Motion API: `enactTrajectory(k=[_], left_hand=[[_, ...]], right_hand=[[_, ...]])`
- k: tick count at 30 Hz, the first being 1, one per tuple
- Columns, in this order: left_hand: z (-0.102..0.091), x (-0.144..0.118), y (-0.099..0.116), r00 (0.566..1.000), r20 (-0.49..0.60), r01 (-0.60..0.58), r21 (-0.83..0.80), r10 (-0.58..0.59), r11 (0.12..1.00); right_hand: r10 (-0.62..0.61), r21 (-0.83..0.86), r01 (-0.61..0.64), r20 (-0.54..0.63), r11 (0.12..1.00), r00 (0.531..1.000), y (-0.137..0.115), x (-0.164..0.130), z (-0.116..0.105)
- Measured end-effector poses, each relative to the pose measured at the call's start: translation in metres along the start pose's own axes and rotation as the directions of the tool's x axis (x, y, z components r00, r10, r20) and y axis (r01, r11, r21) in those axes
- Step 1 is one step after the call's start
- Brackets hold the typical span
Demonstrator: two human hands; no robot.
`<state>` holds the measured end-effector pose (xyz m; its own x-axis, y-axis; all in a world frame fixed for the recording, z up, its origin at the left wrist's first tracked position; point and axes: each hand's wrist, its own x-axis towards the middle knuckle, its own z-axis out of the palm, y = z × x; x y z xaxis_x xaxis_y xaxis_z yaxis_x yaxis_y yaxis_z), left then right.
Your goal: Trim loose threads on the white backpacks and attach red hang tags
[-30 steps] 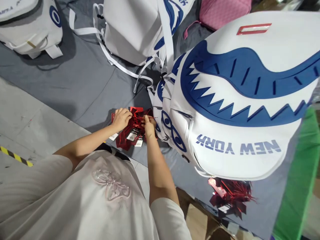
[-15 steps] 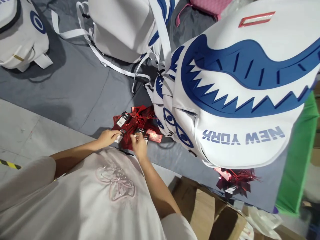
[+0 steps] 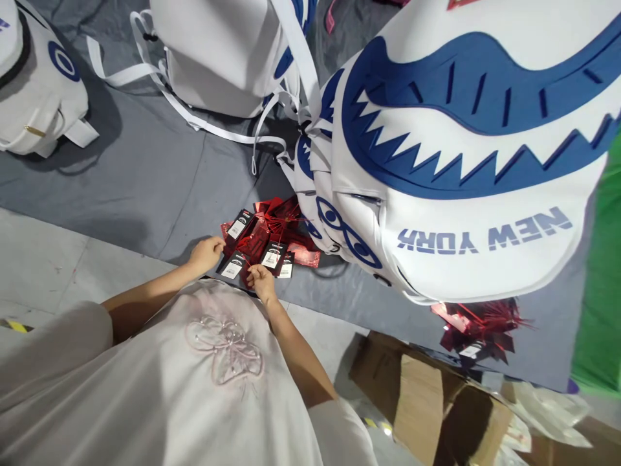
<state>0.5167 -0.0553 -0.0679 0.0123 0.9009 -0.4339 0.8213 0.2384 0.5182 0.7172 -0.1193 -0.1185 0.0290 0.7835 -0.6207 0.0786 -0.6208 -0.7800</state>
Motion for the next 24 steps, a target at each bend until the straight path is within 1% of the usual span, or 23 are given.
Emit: enactTrajectory(k=[1,2,4,5,7,9,10,11,13,14,15,16,18,19,21,23,24], left_hand=[[0.004,-0.004,-0.001,0.999,0.051,-0.005,0.004,0.005,1.000],[0.010,-0.007,-0.001,0.996,0.081,-0.023,0.000,0.023,1.000],[0.022,-0.010,0.000,0.994,0.085,-0.063,-0.055,0.068,0.996],[0.029,-0.010,0.001,0.994,0.081,-0.065,-0.097,0.072,0.993],[0.041,-0.006,0.005,0.995,0.086,-0.032,-0.162,0.047,0.986],[0.048,-0.004,0.010,0.996,0.085,0.019,-0.179,-0.004,0.984],[0.050,-0.005,0.012,0.998,0.058,0.019,-0.169,-0.010,0.985],[0.050,-0.006,0.014,1.000,0.018,-0.011,-0.150,0.014,0.989],[0.049,-0.010,0.017,0.992,-0.058,-0.119,-0.094,0.113,0.989],[0.048,-0.012,0.019,0.983,-0.080,-0.169,-0.057,0.164,0.984],[0.048,-0.013,0.020,0.976,-0.087,-0.201,-0.017,0.199,0.979],[0.048,-0.013,0.022,0.974,-0.082,-0.209,0.018,0.210,0.978],[0.050,-0.009,0.024,0.981,-0.055,-0.184,0.052,0.187,0.982],[0.052,-0.005,0.025,0.983,-0.046,-0.176,0.040,0.177,0.984],[0.056,0.003,0.026,0.984,-0.041,-0.175,-0.094,0.172,0.980],[0.059,0.008,0.027,0.985,-0.046,-0.174,-0.272,0.168,0.946],[0.060,0.010,0.028,0.985,-0.045,-0.171,-0.335,0.166,0.926]], right_hand=[[0.000,0.024,0.000,0.001,1.000,1.000,0.003,-0.002,-0.003],[0.000,0.047,0.000,0.000,0.999,1.000,0.005,-0.004,-0.005],[-0.004,0.083,0.005,-0.005,0.997,1.000,0.010,-0.006,-0.007],[-0.008,0.097,0.008,-0.009,0.995,1.000,0.012,-0.007,-0.007],[-0.016,0.118,0.018,-0.019,0.993,1.000,0.015,-0.005,-0.007],[-0.023,0.133,0.026,-0.026,0.991,0.999,0.018,-0.004,-0.008],[-0.026,0.140,0.030,-0.028,0.990,0.999,0.019,-0.004,-0.009],[-0.028,0.146,0.032,-0.029,0.989,0.999,0.020,-0.003,-0.010],[-0.029,0.156,0.033,-0.027,0.987,0.999,0.023,-0.003,-0.015],[-0.028,0.160,0.032,-0.025,0.987,0.999,0.024,-0.003,-0.017],[-0.026,0.163,0.029,-0.022,0.986,0.999,0.025,-0.003,-0.019],[-0.024,0.166,0.026,-0.017,0.986,1.000,0.026,-0.002,-0.022],[-0.022,0.172,0.022,-0.003,0.985,1.000,0.027,-0.001,-0.025],[-0.024,0.175,0.022,0.007,0.984,1.000,0.027,-0.001,-0.026],[-0.030,0.183,0.024,0.029,0.983,0.999,0.026,0.000,-0.028],[-0.040,0.193,0.031,0.044,0.981,0.998,0.024,-0.001,-0.031],[-0.047,0.199,0.036,0.046,0.979,0.998,0.022,-0.002,-0.032]])
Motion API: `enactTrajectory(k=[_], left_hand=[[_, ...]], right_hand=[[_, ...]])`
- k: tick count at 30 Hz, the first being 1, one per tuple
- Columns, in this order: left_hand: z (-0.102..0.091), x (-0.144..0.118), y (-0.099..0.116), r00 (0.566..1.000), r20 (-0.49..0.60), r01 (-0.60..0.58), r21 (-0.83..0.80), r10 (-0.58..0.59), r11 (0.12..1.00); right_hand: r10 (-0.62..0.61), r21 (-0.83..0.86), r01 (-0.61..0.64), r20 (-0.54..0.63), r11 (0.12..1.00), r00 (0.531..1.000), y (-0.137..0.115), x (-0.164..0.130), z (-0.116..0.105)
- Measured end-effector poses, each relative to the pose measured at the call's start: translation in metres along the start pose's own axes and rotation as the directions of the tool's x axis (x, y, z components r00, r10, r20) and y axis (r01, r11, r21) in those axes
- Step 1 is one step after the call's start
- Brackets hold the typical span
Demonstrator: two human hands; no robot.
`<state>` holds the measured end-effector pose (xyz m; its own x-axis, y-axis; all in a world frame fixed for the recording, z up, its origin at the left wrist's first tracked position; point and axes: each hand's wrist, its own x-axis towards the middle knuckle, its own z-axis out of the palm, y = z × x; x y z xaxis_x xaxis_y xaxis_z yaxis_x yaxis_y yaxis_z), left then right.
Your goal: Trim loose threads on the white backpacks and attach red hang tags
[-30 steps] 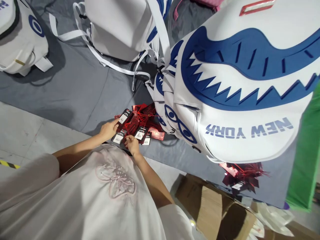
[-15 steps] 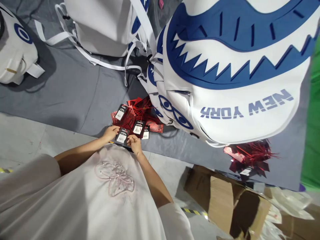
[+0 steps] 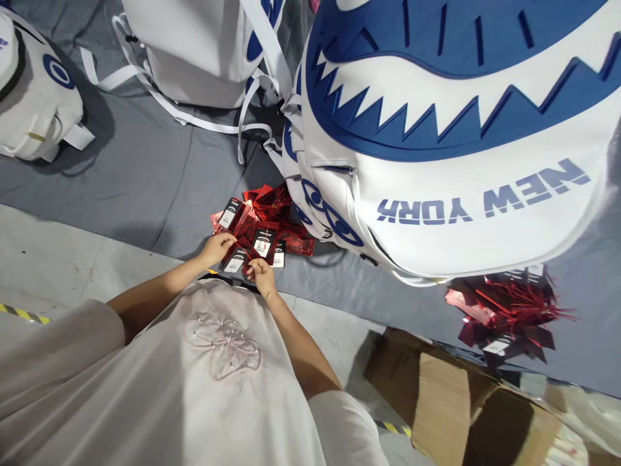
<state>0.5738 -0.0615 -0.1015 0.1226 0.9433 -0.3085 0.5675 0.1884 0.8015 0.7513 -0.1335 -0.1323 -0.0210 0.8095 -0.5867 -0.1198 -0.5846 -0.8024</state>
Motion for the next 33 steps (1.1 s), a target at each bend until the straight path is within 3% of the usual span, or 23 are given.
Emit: enactTrajectory(k=[4,6,8,10,12,15,17,18,21,23,24,25,29,31,33], left_hand=[[-0.006,-0.007,0.012,0.997,0.080,-0.006,-0.178,0.020,0.984],[-0.014,-0.016,0.026,0.983,0.164,-0.036,-0.247,0.078,0.968],[-0.023,-0.026,0.044,0.962,0.207,-0.133,-0.205,0.176,0.970],[-0.030,-0.036,0.062,0.938,0.152,-0.299,-0.101,0.312,0.949],[-0.031,-0.044,0.079,0.881,0.048,-0.469,-0.033,0.470,0.883],[-0.027,-0.053,0.099,0.793,-0.084,-0.609,-0.106,0.603,0.786],[-0.023,-0.056,0.109,0.793,-0.154,-0.609,-0.223,0.589,0.761],[-0.022,-0.056,0.113,0.805,-0.185,-0.593,-0.290,0.564,0.752],[-0.018,-0.052,0.129,0.845,-0.224,-0.532,-0.440,0.485,0.723],[-0.011,-0.047,0.143,0.865,-0.205,-0.499,-0.448,0.458,0.742],[-0.005,-0.044,0.150,0.875,-0.179,-0.482,-0.426,0.451,0.766],[0.002,-0.041,0.158,0.883,-0.147,-0.466,-0.398,0.447,0.790],[0.042,-0.030,0.182,0.866,0.006,-0.475,-0.299,0.500,0.828],[0.062,-0.024,0.187,0.839,0.064,-0.506,-0.273,0.540,0.818],[0.079,-0.020,0.190,0.815,0.117,-0.521,-0.283,0.568,0.805]], right_hand=[[-0.029,0.002,0.029,0.010,1.000,1.000,-0.010,-0.007,-0.011],[-0.044,-0.017,0.044,0.017,0.999,0.999,-0.017,-0.014,-0.018],[-0.061,-0.053,0.063,0.027,0.997,0.998,-0.024,-0.022,-0.025],[-0.080,-0.099,0.085,0.049,0.991,0.996,-0.033,-0.030,-0.028],[-0.104,-0.145,0.115,0.079,0.983,0.991,-0.042,-0.037,-0.031],[-0.273,-0.296,0.268,0.024,0.917,0.962,-0.057,-0.050,-0.042],[-0.426,-0.376,0.346,-0.151,0.859,0.892,-0.069,-0.061,-0.061],[-0.479,-0.388,0.359,-0.278,0.849,0.833,-0.076,-0.068,-0.074],[-0.553,-0.407,0.375,-0.596,0.833,0.582,-0.099,-0.091,-0.115],[-0.664,-0.571,0.341,-0.614,0.747,0.427,-0.114,-0.102,-0.136],[-0.724,-0.669,0.292,-0.567,0.683,0.394,-0.121,-0.105,-0.143],[-0.768,-0.755,0.228,-0.506,0.615,0.393,-0.127,-0.107,-0.147],[-0.792,-0.904,0.038,-0.351,0.425,0.499,-0.143,-0.104,-0.153],[-0.808,-0.930,0.054,-0.286,0.364,0.515,-0.144,-0.103,-0.157],[-0.835,-0.941,0.149,-0.190,0.305,0.516,-0.142,-0.104,-0.162]])
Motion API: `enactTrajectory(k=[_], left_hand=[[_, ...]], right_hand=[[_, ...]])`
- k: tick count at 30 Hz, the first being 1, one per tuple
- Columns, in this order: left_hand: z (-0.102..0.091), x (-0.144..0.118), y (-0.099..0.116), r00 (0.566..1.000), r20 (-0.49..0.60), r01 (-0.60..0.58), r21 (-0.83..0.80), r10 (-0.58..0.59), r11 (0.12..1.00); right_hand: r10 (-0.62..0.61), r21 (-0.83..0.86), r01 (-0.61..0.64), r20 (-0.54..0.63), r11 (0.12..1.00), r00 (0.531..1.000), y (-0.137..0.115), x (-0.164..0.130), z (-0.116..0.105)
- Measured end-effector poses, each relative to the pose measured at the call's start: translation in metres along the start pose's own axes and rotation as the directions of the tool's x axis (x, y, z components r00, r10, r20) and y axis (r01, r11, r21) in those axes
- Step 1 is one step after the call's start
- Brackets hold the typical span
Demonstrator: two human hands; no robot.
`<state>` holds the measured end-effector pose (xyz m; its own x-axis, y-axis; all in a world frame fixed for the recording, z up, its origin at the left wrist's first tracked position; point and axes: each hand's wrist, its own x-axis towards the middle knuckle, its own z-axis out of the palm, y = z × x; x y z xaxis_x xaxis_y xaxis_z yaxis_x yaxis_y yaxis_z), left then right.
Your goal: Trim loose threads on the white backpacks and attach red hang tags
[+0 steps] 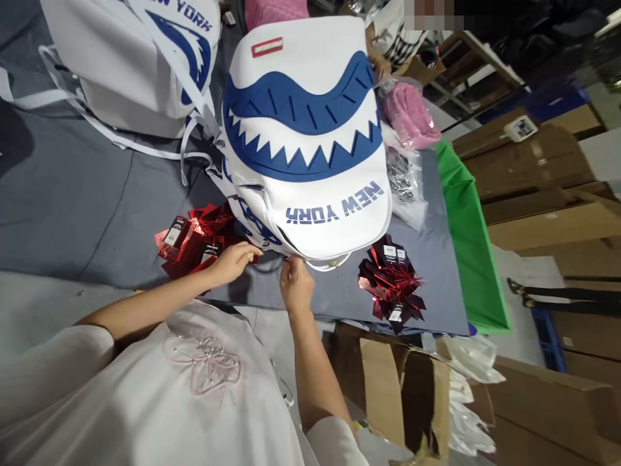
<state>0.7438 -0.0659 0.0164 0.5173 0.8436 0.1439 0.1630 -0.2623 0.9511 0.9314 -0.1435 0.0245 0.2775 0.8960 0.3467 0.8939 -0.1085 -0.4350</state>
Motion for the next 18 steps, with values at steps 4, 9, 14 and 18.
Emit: enactTrajectory(k=[4,9,14,18], left_hand=[[0.025,0.016,-0.002,0.997,0.059,0.060,-0.045,-0.057,0.997],[0.052,0.034,0.005,0.996,0.002,0.089,0.039,-0.089,0.995],[0.063,0.034,0.008,0.998,0.018,0.058,0.219,-0.064,0.974],[0.065,0.034,0.004,0.995,0.089,0.024,0.269,-0.050,0.963]], right_hand=[[-0.035,0.275,0.042,-0.033,0.961,0.999,0.014,-0.010,0.000],[0.042,0.430,-0.048,0.023,0.902,0.999,0.022,-0.015,0.006],[0.068,0.482,-0.087,0.056,0.872,0.996,0.025,-0.012,0.006],[0.104,0.513,-0.063,-0.052,0.856,0.993,0.031,-0.009,0.006]])
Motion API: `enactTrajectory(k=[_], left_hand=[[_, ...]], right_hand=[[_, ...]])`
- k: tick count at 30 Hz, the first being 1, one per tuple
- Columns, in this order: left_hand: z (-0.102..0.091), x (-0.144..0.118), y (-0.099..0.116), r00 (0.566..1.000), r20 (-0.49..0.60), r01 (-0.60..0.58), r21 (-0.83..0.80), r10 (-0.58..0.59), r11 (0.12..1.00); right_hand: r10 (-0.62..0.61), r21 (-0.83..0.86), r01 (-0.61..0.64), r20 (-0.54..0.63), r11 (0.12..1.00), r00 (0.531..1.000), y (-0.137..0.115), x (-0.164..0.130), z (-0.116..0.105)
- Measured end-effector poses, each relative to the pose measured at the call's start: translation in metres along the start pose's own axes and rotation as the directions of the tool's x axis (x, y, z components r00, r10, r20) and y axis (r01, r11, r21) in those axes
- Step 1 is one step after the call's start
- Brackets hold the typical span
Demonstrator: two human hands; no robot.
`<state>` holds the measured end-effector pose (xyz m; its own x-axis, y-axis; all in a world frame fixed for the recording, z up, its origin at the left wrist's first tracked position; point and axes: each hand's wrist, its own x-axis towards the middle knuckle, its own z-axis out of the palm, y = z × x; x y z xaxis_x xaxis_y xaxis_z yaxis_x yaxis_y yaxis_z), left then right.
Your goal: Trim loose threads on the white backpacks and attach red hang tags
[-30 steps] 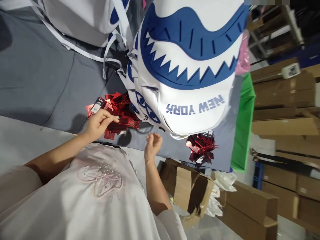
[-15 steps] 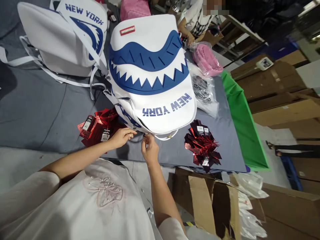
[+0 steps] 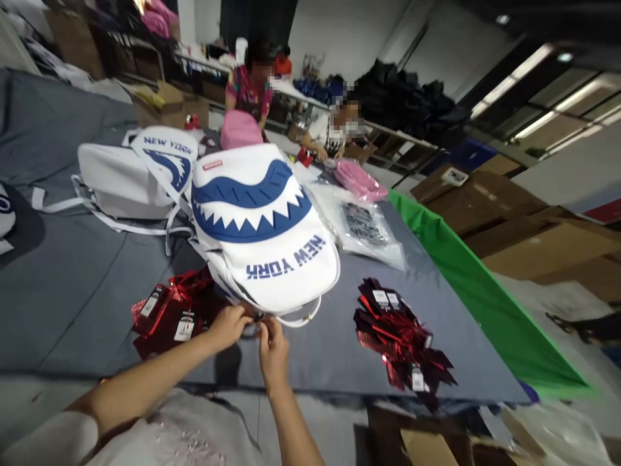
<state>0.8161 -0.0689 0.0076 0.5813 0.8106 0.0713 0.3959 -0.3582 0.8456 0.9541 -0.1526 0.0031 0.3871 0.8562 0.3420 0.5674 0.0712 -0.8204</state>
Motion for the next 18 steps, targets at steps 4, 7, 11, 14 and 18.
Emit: enactTrajectory(k=[4,7,11,14,18], left_hand=[[-0.013,0.018,0.006,0.993,0.069,-0.091,-0.069,0.095,0.993],[-0.031,0.028,0.013,0.991,0.006,-0.131,-0.074,0.132,0.989],[-0.036,0.015,0.015,0.992,0.005,-0.124,-0.122,0.126,0.985],[-0.027,-0.005,0.012,0.994,0.051,-0.090,-0.175,0.100,0.980],[-0.031,-0.020,0.006,0.993,0.108,-0.028,-0.235,0.054,0.972]], right_hand=[[-0.122,-0.032,0.122,-0.020,0.992,0.992,0.020,0.007,-0.004],[-0.170,-0.063,0.176,0.095,0.982,0.981,0.033,0.016,-0.014],[-0.130,-0.144,0.142,0.087,0.979,0.988,0.028,0.020,-0.039],[-0.061,-0.153,0.054,-0.038,0.987,0.997,0.007,0.015,-0.053],[-0.013,-0.003,0.012,-0.128,1.000,0.992,-0.025,0.010,-0.045]])
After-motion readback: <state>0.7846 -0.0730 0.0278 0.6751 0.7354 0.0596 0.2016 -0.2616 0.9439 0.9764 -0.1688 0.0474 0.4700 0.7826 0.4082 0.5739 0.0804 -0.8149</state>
